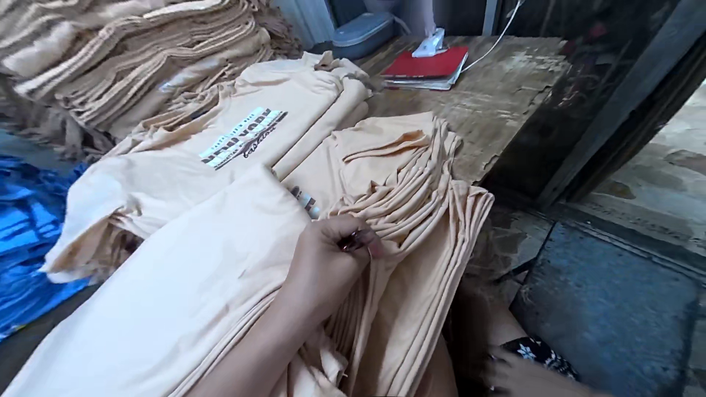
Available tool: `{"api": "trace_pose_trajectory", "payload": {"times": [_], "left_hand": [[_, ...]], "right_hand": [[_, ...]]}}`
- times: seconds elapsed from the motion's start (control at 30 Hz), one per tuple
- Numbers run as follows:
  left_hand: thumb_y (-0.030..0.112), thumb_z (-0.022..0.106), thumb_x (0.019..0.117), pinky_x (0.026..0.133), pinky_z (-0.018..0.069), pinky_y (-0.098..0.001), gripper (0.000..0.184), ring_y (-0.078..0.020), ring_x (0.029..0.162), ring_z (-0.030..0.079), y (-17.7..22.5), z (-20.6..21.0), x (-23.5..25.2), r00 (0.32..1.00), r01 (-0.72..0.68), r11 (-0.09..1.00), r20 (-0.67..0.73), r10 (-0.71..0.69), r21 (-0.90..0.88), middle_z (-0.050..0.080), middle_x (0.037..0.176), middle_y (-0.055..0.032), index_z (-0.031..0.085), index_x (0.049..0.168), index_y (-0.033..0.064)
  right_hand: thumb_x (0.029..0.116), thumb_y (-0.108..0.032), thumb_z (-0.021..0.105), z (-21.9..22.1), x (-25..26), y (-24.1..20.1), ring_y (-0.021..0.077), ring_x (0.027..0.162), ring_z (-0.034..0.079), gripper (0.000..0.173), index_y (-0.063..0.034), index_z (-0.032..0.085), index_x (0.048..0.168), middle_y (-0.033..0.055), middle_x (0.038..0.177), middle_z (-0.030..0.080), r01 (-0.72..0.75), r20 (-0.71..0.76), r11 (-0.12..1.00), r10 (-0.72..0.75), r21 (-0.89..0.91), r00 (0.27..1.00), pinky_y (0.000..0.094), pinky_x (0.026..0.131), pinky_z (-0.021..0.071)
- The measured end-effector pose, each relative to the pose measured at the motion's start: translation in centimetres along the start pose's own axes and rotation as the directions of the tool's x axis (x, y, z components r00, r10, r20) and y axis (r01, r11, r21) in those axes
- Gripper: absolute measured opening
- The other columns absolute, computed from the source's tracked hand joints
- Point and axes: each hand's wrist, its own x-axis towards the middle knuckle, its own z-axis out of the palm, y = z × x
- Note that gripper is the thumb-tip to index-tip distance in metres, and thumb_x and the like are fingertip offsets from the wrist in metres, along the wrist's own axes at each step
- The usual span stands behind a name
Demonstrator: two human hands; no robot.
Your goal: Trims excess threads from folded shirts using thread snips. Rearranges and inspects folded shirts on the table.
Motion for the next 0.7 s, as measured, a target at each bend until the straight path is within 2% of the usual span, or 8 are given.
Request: {"api": "trace_pose_trajectory", "payload": {"times": [0.07, 0.17, 0.23, 0.3, 0.4, 0.47, 0.57, 0.7], "left_hand": [[0.002, 0.066, 0.0760, 0.046, 0.0401, -0.0235, 0.022, -0.0056, 0.054, 0.054, -0.3, 0.1, 0.2, 1.000, 0.002, 1.000, -0.008, -0.002, -0.002, 0.066, 0.067, 0.0072, 0.072, 0.070, 0.0217], [0.005, 0.067, 0.0771, 0.049, 0.0391, -0.0227, 0.020, -0.0043, 0.057, 0.052, -0.9, 0.2, 0.0, 1.000, 0.015, 1.000, 0.010, -0.014, -0.027, 0.065, 0.069, 0.0082, 0.074, 0.072, 0.0227], [0.009, 0.069, 0.0788, 0.049, 0.0392, -0.0207, 0.015, -0.0024, 0.057, 0.051, -1.3, 0.2, 0.2, 0.999, 0.001, 0.998, 0.040, 0.001, -0.061, 0.064, 0.070, 0.0092, 0.076, 0.077, 0.0220], [0.013, 0.069, 0.0790, 0.051, 0.0420, -0.0196, 0.012, -0.0008, 0.060, 0.054, -1.4, 0.3, 0.2, 0.997, -0.003, 0.997, 0.080, 0.009, -0.076, 0.065, 0.073, 0.0104, 0.077, 0.079, 0.0218], [0.017, 0.070, 0.0817, 0.055, 0.0492, -0.0196, 0.010, -0.0003, 0.067, 0.060, -1.5, 0.6, 0.3, 0.984, -0.042, 0.996, 0.167, 0.055, -0.078, 0.069, 0.081, 0.0108, 0.077, 0.085, 0.0216], [0.015, 0.069, 0.0849, 0.063, 0.0530, -0.0203, 0.014, -0.0017, 0.075, 0.063, -1.4, 0.1, 0.1, 0.968, -0.090, 0.991, 0.226, 0.112, -0.103, 0.070, 0.089, 0.0082, 0.077, 0.096, 0.0185], [0.016, 0.066, 0.0901, 0.073, 0.0586, -0.0208, 0.024, -0.0026, 0.086, 0.066, -0.9, -3.6, -1.6, 0.952, -0.248, 0.968, 0.194, 0.238, 0.027, 0.069, 0.100, 0.0047, 0.074, 0.113, 0.0155], [0.027, 0.063, 0.0929, 0.064, 0.0559, -0.0196, 0.022, -0.0003, 0.079, 0.064, -2.8, -10.5, -8.9, 0.958, -0.090, 0.911, -0.216, 0.190, 0.401, 0.069, 0.095, 0.0087, 0.075, 0.111, 0.0221]], "right_hand": [[0.0955, -0.069, 0.053, -1.5, -1.6, 5.5, 0.0362, 0.138, 0.053, 0.057, -0.0274, 0.069, 0.130, 0.0066, 0.140, 0.065, -0.272, 0.031, 0.955, 0.278, -0.120, 0.960, 0.0707, 0.115, 0.0326], [0.0995, -0.037, 0.062, -8.6, 0.1, 10.5, 0.0487, 0.134, 0.053, 0.042, -0.0006, 0.074, 0.117, 0.0237, 0.126, 0.070, -0.770, -0.142, 0.638, 0.761, -0.013, 0.633, 0.0786, 0.118, 0.0089], [0.1035, -0.035, 0.057, -12.1, 2.3, 10.5, 0.0336, 0.117, 0.067, 0.038, -0.0012, 0.075, 0.111, 0.0163, 0.113, 0.074, -0.722, -0.603, 0.604, 0.728, 0.338, 0.327, 0.0606, 0.116, 0.0380], [0.1021, -0.043, 0.056, -14.6, 6.2, 7.3, 0.0158, 0.094, 0.067, 0.042, -0.0043, 0.065, 0.116, 0.0062, 0.104, 0.068, -0.404, -0.756, 0.694, 0.655, 0.596, 0.009, 0.0385, 0.082, 0.0576], [0.0903, -0.047, 0.076, -15.2, 11.3, 2.4, 0.0153, 0.103, 0.068, 0.071, -0.0094, 0.047, 0.143, 0.0070, 0.127, 0.061, -0.029, -0.804, 0.808, 0.590, 0.589, 0.073, 0.0345, 0.079, 0.0620], [0.0862, -0.031, 0.084, -13.7, 12.9, 2.4, 0.0158, 0.104, 0.068, 0.047, -0.0124, 0.068, 0.126, 0.0082, 0.126, 0.062, 0.018, -0.866, 0.871, 0.486, 0.492, 0.119, 0.0328, 0.083, 0.0635], [0.0929, -0.009, 0.072, -13.5, 9.5, 5.6, 0.0106, 0.077, 0.073, 0.014, 0.0022, 0.073, 0.101, 0.0084, 0.098, 0.074, -0.147, -0.837, 0.824, 0.539, 0.547, -0.091, 0.0285, 0.065, 0.0645], [0.0935, -0.016, 0.069, -14.6, 2.4, 8.6, 0.0449, 0.130, 0.054, 0.042, 0.0103, 0.063, 0.126, 0.0342, 0.132, 0.059, -0.555, -0.833, 0.649, 0.530, 0.520, -0.160, 0.0524, 0.112, 0.0434]]}}
